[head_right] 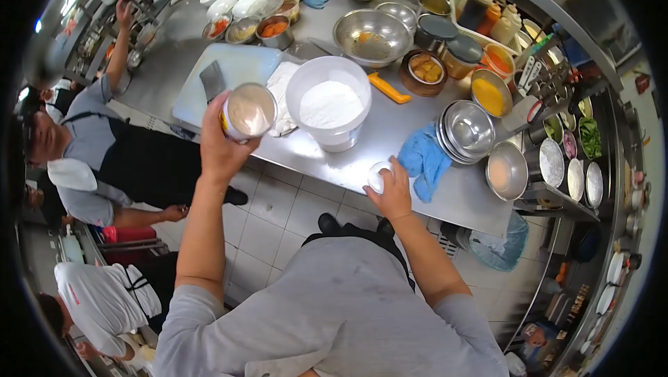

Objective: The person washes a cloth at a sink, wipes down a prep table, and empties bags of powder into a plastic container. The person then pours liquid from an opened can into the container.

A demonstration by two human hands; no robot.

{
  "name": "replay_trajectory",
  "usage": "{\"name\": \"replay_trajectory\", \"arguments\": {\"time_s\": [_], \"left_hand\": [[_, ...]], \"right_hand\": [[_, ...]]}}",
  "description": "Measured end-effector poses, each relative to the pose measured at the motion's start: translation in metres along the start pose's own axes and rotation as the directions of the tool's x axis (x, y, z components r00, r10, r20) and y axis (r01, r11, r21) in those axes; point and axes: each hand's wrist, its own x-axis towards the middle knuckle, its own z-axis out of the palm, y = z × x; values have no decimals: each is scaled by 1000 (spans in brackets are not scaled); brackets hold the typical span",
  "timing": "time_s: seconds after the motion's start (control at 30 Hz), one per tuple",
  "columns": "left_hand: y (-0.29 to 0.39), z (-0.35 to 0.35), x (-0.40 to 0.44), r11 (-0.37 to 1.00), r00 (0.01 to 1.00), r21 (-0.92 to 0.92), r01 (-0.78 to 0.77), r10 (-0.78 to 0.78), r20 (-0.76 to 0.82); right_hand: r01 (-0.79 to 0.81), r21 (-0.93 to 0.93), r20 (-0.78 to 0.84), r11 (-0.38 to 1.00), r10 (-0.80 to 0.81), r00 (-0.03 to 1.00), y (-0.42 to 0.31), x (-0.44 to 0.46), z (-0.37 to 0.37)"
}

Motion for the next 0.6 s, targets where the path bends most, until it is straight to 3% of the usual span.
{"name": "replay_trajectory", "arguments": {"time_s": [0.07, 0.13, 0.23, 0.37, 0.43, 0.5, 0.6], "left_hand": [[24, -5, 38, 991, 994, 71, -110, 109, 14], [41, 3, 66, 956, 960, 161, -244, 214, 183], [42, 20, 80, 929, 930, 228, -291, 219, 296], [50, 28, 92, 861, 915, 326, -391, 324, 242], [50, 35, 92, 846, 919, 367, -386, 318, 235], [50, 40, 91, 723, 868, 511, -465, 258, 425], [52, 39, 92, 729, 880, 513, -453, 274, 387]], "right_hand": [[11, 5, -14, 1000, -11, 1000, 1, 4, -1], [-48, -29, 63, 998, 50, 997, -5, 9, -10], [-57, -37, 75, 998, 60, 995, -2, 11, -15], [-49, -48, 56, 998, 51, 997, 3, 8, -13], [-49, -48, 72, 998, 52, 996, 3, 9, -13], [-50, -41, 70, 998, 52, 996, 4, 8, -12], [-48, -27, 55, 998, 49, 997, 8, 10, -11]]}}
